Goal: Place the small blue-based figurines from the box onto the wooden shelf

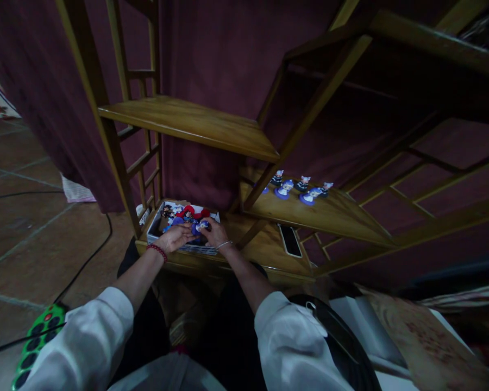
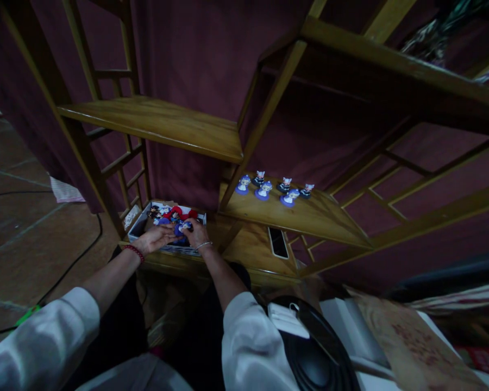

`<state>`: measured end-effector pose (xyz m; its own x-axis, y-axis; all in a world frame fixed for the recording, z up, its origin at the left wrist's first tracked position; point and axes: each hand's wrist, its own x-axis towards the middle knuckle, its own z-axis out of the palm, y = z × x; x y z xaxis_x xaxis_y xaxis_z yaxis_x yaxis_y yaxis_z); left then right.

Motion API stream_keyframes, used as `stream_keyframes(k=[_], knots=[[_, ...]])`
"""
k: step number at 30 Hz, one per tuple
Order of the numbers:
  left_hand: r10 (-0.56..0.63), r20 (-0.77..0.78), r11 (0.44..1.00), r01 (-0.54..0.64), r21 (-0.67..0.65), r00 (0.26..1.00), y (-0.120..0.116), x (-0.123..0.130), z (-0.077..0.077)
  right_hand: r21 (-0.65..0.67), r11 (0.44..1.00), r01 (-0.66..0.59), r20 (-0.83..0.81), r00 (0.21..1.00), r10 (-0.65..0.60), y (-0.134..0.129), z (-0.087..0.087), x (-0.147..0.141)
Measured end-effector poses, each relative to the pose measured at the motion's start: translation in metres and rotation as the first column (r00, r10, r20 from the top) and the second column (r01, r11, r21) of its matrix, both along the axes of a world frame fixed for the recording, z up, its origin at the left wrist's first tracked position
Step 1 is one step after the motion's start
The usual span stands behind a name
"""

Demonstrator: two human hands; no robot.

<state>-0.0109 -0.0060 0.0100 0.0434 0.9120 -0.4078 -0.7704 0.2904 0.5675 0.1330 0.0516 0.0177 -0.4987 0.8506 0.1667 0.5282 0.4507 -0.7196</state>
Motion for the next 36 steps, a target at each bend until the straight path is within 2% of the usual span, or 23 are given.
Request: stream_keyframes(k=[3,9,16,26,36], knots=[[-0.025,-0.075,0.998,0.029,0.048,0.997,-0.002,0.000,0.001,-0.006,0.999,-0.041,-0.048,0.998,0.041,0.001,0.004,0.003],[-0.007,-0.050,0.996,0.011,0.086,0.999,-0.008,0.001,0.004,-0.104,0.992,-0.067,-0.140,0.989,0.052,-0.001,0.008,0.008],[0.008,-0.053,0.995,-0.003,0.095,0.999,-0.024,0.009,0.025,-0.155,0.984,-0.088,-0.164,0.985,0.062,-0.007,0.015,0.014],[0.077,-0.018,0.982,-0.073,0.175,0.997,-0.039,0.018,0.032,-0.133,0.978,-0.160,-0.277,0.953,0.118,-0.019,0.034,0.023],[0.181,-0.041,0.965,-0.170,0.200,0.983,-0.054,0.029,0.053,-0.090,0.975,-0.201,-0.316,0.935,0.163,-0.032,0.057,0.025]])
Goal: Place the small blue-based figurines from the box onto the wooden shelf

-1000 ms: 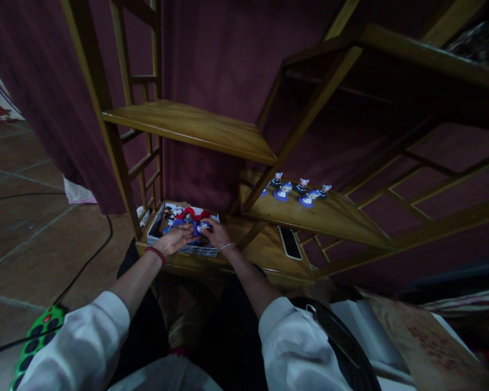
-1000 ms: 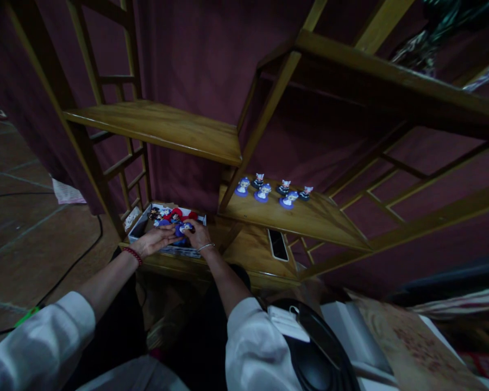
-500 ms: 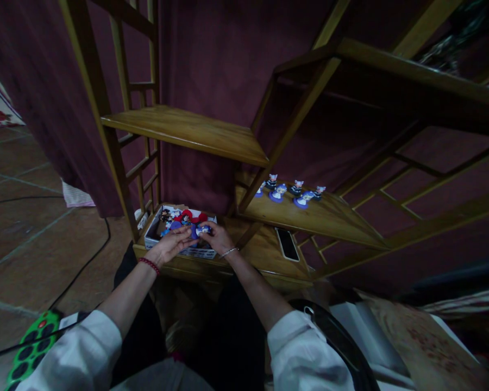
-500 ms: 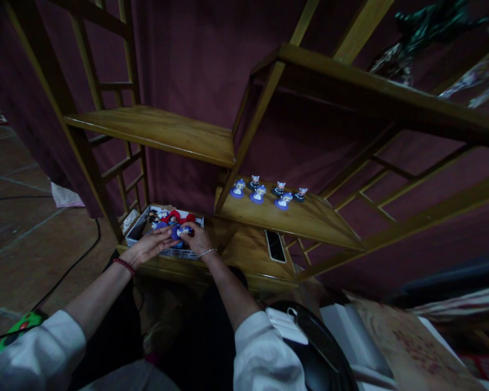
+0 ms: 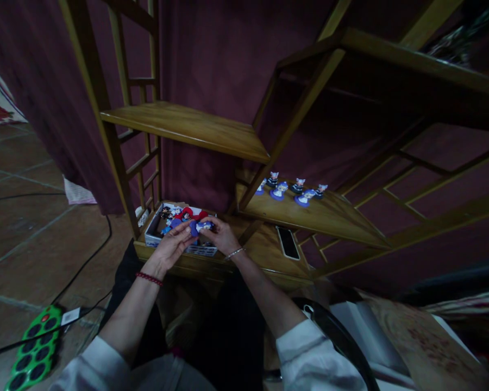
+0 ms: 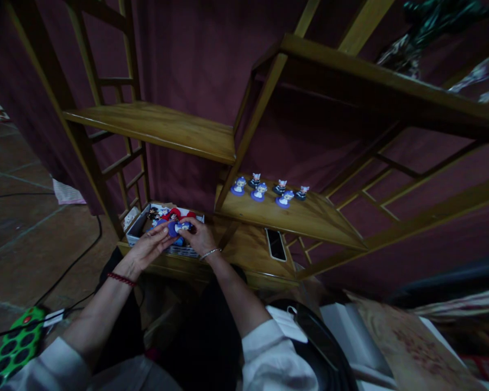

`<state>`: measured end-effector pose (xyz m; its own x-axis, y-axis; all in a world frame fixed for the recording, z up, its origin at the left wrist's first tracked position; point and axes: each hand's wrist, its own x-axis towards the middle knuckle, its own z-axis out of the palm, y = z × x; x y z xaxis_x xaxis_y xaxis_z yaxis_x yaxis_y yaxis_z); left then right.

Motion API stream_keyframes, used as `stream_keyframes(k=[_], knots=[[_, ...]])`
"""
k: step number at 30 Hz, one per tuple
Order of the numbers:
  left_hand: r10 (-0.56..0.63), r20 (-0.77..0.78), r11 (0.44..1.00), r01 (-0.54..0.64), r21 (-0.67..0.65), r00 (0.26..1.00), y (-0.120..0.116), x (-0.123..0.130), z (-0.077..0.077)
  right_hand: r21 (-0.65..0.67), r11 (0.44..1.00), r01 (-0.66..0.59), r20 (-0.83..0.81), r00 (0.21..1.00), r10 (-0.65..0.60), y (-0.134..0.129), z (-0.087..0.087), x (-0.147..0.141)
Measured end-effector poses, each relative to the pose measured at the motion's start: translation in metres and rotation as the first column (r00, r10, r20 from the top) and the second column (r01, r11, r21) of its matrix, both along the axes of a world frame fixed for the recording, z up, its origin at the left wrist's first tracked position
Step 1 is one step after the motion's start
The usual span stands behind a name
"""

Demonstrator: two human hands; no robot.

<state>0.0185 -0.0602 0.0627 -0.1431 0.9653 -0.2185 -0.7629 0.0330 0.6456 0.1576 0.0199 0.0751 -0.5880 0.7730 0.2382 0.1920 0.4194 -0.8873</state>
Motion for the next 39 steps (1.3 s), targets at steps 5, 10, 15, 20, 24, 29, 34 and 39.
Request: stream_keyframes(k=[5,10,15,20,24,29,34,39], knots=[[0.009,-0.031,1.000,-0.009,0.005,0.999,-0.002,0.005,0.005,0.027,1.000,0.003,0.024,1.000,-0.003,-0.002,0.005,0.004],[0.039,-0.022,0.999,-0.038,0.025,0.999,-0.004,0.010,0.006,0.136,0.991,0.017,0.054,0.998,-0.024,-0.007,0.016,0.007],[0.065,-0.028,0.998,-0.065,0.008,0.998,-0.008,0.012,0.010,0.307,0.951,-0.023,0.103,0.995,-0.009,-0.015,0.031,0.009],[0.075,-0.022,0.997,-0.075,-0.001,0.997,-0.013,0.014,0.015,0.412,0.906,-0.100,0.145,0.989,0.043,-0.018,0.038,0.010],[0.062,-0.004,0.998,-0.062,0.018,0.998,-0.016,0.014,0.013,0.495,0.846,-0.199,0.221,0.970,0.099,-0.018,0.041,0.009],[0.053,0.016,0.997,-0.054,0.052,0.998,-0.019,0.015,0.006,0.536,0.781,-0.319,0.352,0.926,0.137,-0.019,0.050,0.009],[0.049,0.021,0.998,-0.050,0.040,0.999,-0.021,0.016,0.004,0.496,0.811,-0.309,0.390,0.914,0.110,-0.022,0.055,0.008],[0.063,0.047,0.998,-0.065,0.027,0.997,-0.023,0.018,0.004,0.460,0.856,-0.235,0.406,0.913,0.032,-0.026,0.057,0.003]])
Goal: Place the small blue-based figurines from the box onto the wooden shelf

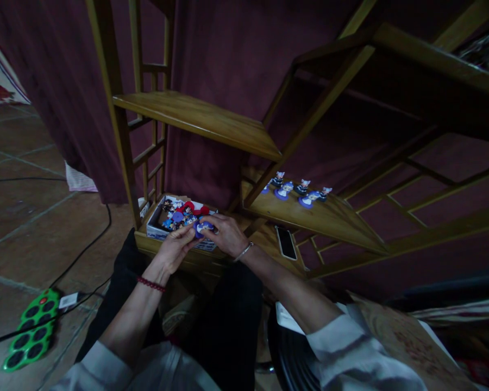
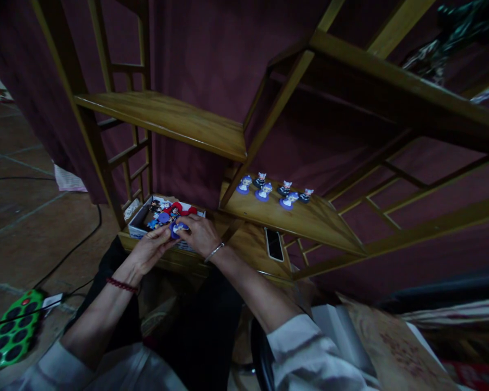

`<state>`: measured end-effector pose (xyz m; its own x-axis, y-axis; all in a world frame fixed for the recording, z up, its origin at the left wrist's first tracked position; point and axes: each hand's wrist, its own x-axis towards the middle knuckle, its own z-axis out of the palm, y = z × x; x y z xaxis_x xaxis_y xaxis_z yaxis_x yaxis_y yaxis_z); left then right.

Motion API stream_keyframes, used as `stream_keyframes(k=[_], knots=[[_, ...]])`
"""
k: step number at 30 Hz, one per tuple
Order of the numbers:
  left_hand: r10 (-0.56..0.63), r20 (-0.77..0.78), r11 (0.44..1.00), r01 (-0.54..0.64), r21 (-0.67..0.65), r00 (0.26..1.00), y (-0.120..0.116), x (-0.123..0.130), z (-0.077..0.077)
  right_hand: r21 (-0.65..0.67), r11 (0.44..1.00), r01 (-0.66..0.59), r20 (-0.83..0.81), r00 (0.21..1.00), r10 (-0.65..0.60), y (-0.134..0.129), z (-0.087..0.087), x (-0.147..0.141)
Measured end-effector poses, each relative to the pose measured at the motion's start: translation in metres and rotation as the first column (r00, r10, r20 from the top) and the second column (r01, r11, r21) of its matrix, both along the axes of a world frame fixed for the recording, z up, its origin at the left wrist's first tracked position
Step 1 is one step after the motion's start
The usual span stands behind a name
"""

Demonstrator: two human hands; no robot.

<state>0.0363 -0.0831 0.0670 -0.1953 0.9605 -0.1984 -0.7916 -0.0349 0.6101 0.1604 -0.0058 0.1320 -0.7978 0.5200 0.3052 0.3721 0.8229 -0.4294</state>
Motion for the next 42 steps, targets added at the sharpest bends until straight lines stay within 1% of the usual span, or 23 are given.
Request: stream_keyframes(k=[4,11,15,18,23,26,28,31,36,39,42], knots=[[0.024,-0.011,1.000,-0.024,0.002,1.000,-0.001,0.001,0.002,-0.034,0.990,0.140,0.004,0.990,-0.140,-0.005,0.005,-0.005],[0.057,-0.029,0.998,-0.056,0.042,0.998,-0.003,0.003,0.007,-0.112,0.936,0.334,0.120,0.940,-0.321,-0.015,0.018,-0.010],[0.055,-0.032,0.998,-0.054,0.044,0.998,-0.004,0.003,0.008,-0.060,0.916,0.397,0.167,0.908,-0.383,-0.019,0.020,-0.012],[0.053,-0.031,0.998,-0.051,0.039,0.998,-0.004,0.003,0.009,-0.019,0.920,0.391,0.189,0.905,-0.381,-0.019,0.020,-0.012],[0.040,-0.008,0.998,-0.039,0.045,0.999,-0.004,0.003,0.015,0.020,0.962,0.273,0.141,0.952,-0.273,-0.019,0.023,-0.010],[0.022,0.020,0.998,-0.023,0.055,1.000,-0.005,0.004,0.020,0.001,0.980,0.199,0.095,0.976,-0.198,-0.019,0.028,-0.007],[0.005,0.033,0.998,-0.007,0.061,0.999,-0.005,0.005,0.023,-0.023,0.984,0.174,0.069,0.983,-0.173,-0.019,0.032,-0.003],[-0.010,0.036,0.998,0.008,0.057,0.999,-0.006,0.009,0.028,-0.039,0.981,0.191,0.060,0.980,-0.188,-0.021,0.036,0.003],[-0.040,0.034,0.998,0.038,0.045,0.999,-0.009,0.018,0.038,-0.054,0.965,0.259,0.074,0.964,-0.254,-0.023,0.039,0.016],[-0.062,0.049,0.996,0.059,0.061,0.997,-0.009,0.026,0.043,-0.045,0.963,0.267,0.077,0.962,-0.263,-0.024,0.043,0.024],[-0.090,0.039,0.994,0.087,0.071,0.995,-0.009,0.031,0.046,-0.064,0.964,0.258,0.069,0.965,-0.253,-0.024,0.047,0.032]])
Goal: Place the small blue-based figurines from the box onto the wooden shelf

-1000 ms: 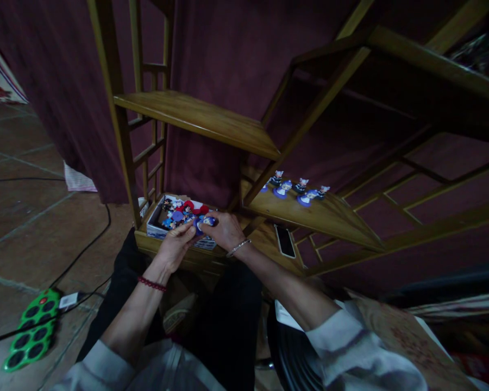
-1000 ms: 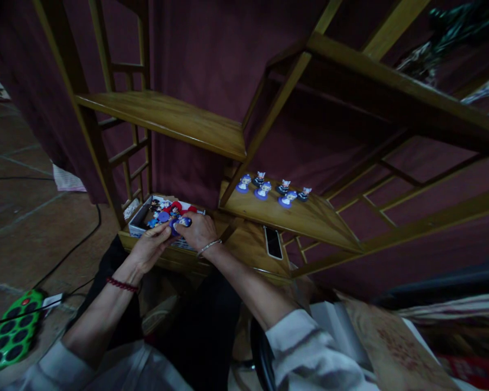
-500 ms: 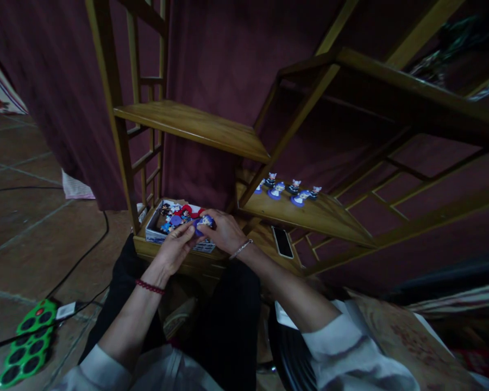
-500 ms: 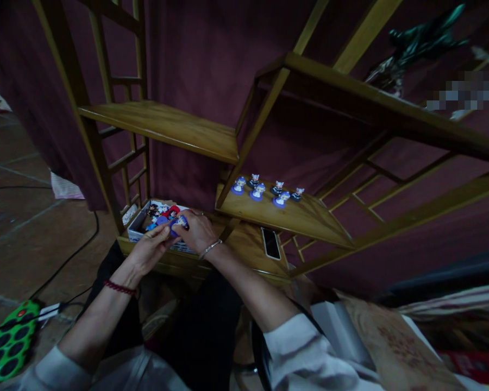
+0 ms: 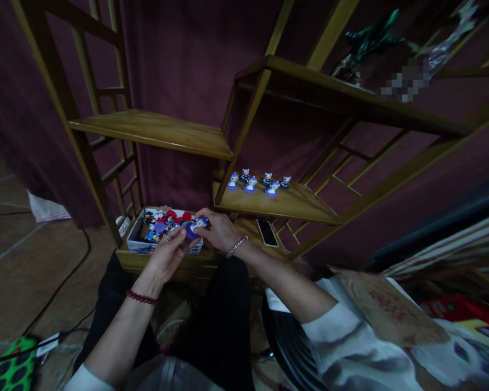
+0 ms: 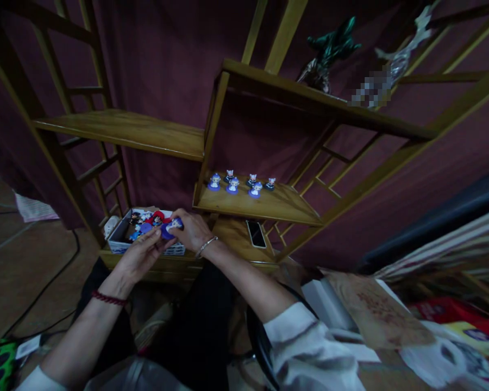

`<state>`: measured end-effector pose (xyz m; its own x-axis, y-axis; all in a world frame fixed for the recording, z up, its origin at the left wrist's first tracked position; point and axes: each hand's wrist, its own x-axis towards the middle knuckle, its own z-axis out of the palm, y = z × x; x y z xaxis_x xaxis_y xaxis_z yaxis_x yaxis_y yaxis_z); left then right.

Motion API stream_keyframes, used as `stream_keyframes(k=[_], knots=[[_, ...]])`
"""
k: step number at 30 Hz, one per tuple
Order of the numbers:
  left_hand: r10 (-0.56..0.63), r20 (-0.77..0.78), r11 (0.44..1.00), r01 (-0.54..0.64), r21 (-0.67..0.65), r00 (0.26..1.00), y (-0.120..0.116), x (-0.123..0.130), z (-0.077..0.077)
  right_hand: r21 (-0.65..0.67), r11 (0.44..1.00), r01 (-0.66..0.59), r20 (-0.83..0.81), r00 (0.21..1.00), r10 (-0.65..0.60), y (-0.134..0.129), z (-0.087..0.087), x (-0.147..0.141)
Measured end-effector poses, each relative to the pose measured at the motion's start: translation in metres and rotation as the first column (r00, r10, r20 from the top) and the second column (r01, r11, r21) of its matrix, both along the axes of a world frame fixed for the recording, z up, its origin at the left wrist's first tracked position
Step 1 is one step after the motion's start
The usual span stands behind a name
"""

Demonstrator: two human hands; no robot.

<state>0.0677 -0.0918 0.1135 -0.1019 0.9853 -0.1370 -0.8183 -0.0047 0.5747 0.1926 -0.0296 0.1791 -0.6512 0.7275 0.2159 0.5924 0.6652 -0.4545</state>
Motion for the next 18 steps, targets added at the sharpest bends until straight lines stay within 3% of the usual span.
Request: stream_keyframes(k=[8,14,18], knots=[[-0.009,-0.023,1.000,0.009,-0.002,1.000,-0.002,0.004,0.000,-0.045,0.999,-0.013,-0.124,0.992,0.007,0.004,-0.011,0.012],[0.000,-0.039,1.000,0.001,0.017,0.999,-0.002,-0.003,-0.002,-0.104,0.994,0.030,-0.151,0.988,-0.045,0.006,-0.015,0.006],[0.025,-0.053,1.000,-0.025,-0.002,0.998,-0.004,-0.010,-0.003,-0.120,0.993,-0.008,-0.186,0.982,-0.015,0.008,-0.019,-0.001]])
